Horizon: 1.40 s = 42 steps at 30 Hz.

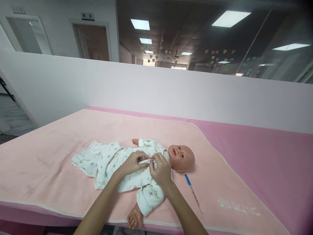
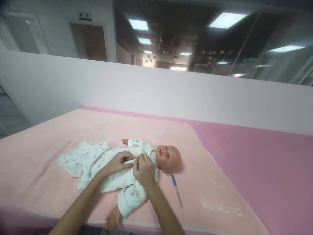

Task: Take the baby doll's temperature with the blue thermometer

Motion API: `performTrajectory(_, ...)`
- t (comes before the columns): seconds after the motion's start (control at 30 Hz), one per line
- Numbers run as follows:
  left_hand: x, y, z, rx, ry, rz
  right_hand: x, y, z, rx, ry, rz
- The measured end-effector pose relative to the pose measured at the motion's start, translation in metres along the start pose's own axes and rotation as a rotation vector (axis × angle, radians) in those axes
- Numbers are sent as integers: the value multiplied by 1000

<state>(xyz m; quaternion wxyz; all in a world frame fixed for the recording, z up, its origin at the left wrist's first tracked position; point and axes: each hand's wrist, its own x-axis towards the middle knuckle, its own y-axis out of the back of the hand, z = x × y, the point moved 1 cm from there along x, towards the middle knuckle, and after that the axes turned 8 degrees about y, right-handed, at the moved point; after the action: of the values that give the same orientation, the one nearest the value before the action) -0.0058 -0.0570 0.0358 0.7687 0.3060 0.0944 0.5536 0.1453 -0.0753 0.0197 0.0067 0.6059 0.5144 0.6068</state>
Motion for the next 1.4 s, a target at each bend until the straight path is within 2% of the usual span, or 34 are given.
performTrajectory(0.17,-3,-1,6,63,-36,1,-8,-1,2,78,-20,42)
performTrajectory(0.37,-3,-3,2,75,-33,-4,-9,-2,2,92,-27,57)
performTrajectory(0.67,-4,-12,6,305,-69,134,-10,-7,4,57,-55,54)
performTrajectory(1.0,-1,-4,0,5,34,-35,-9,-7,5,70,-22,64)
performTrajectory(1.4,1,-3,-8,-188,91,-82,-12,-8,7,102,-16,52)
